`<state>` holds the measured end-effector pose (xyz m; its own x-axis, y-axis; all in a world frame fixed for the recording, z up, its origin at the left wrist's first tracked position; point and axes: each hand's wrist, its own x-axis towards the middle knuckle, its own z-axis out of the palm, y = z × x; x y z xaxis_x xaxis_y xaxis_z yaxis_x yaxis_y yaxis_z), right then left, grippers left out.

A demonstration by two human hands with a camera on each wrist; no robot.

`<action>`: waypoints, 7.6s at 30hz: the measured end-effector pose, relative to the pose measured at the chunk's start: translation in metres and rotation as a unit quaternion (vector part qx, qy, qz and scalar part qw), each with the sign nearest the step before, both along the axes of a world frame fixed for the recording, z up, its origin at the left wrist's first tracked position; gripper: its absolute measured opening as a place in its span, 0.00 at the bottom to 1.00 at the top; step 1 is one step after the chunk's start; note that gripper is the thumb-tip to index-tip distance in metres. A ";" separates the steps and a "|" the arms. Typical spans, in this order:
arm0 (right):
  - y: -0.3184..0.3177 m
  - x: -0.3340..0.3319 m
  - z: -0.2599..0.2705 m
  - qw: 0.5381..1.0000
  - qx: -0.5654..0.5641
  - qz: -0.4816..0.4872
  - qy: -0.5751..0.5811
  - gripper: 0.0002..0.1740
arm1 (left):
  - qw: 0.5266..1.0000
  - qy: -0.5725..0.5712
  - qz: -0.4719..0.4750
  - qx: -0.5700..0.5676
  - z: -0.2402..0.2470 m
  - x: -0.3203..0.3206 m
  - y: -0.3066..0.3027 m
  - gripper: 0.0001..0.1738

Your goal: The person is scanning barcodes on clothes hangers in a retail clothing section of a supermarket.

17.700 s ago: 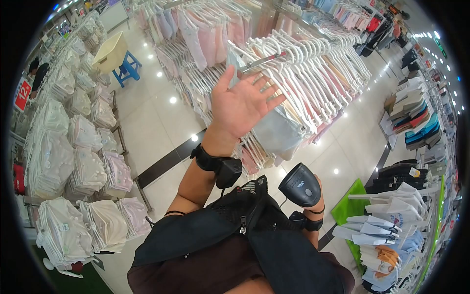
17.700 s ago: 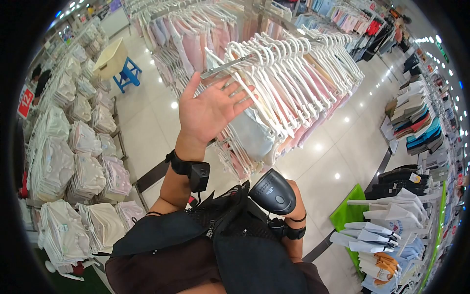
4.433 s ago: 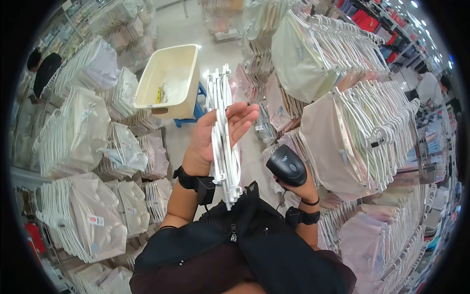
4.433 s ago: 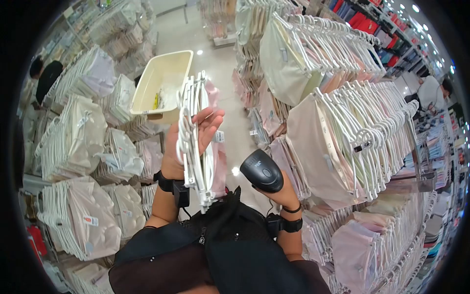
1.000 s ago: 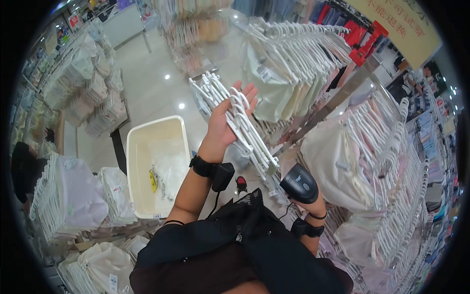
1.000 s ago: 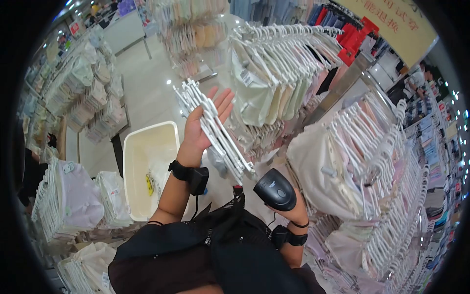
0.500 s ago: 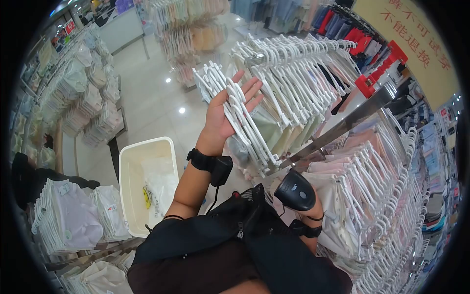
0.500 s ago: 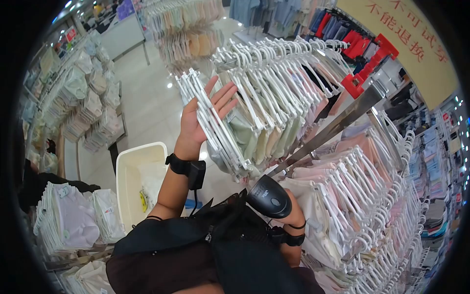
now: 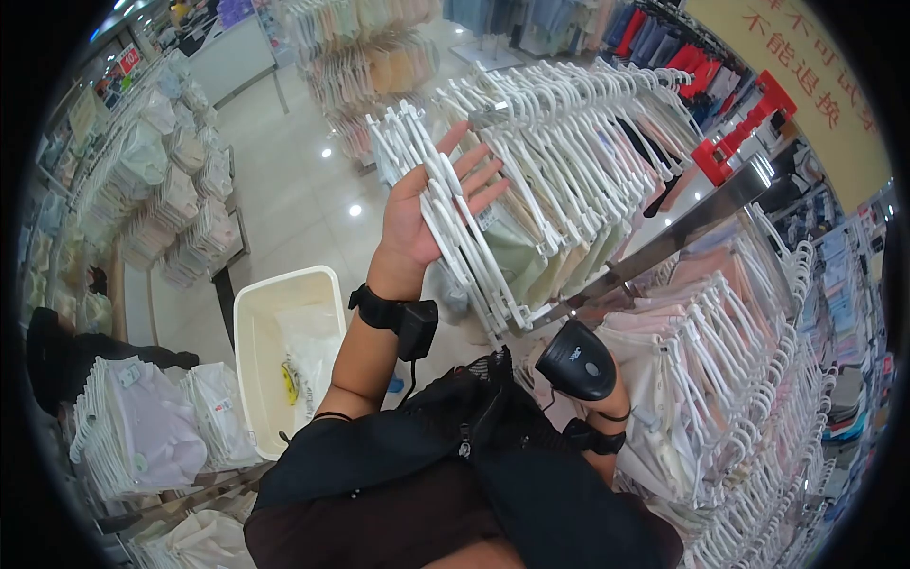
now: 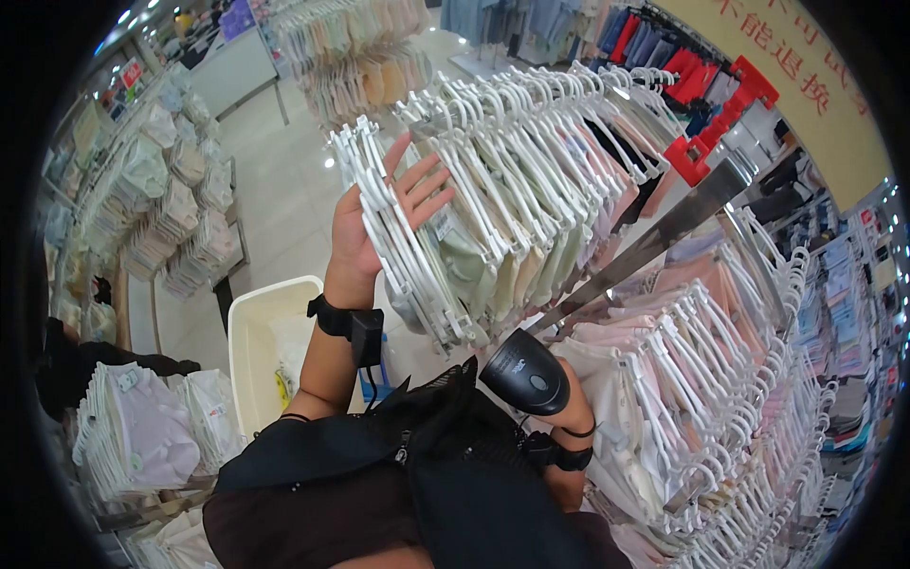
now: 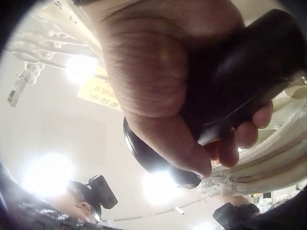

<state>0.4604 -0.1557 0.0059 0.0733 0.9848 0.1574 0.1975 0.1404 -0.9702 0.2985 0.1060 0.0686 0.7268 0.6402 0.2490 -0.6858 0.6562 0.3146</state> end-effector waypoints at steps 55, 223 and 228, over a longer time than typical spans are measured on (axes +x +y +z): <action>0.051 -0.137 0.041 0.950 0.069 -0.020 -0.304 0.20 | 0.991 -0.103 0.059 0.069 -0.011 -0.143 -0.074 0.05; -0.957 0.049 0.048 0.740 0.299 -0.602 0.015 0.21 | 0.954 -0.024 -0.295 0.046 -0.003 0.126 -0.962 0.44; -0.980 0.077 0.049 0.766 0.288 -0.573 0.039 0.21 | 0.964 -0.026 -0.264 0.030 0.003 0.146 -0.988 0.43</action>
<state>0.5375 -1.1357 0.0547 0.8694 0.0357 0.4929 0.4561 0.3262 -0.8280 0.4448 -0.8825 0.0719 0.9330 0.1675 0.3185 -0.2770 0.8993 0.3383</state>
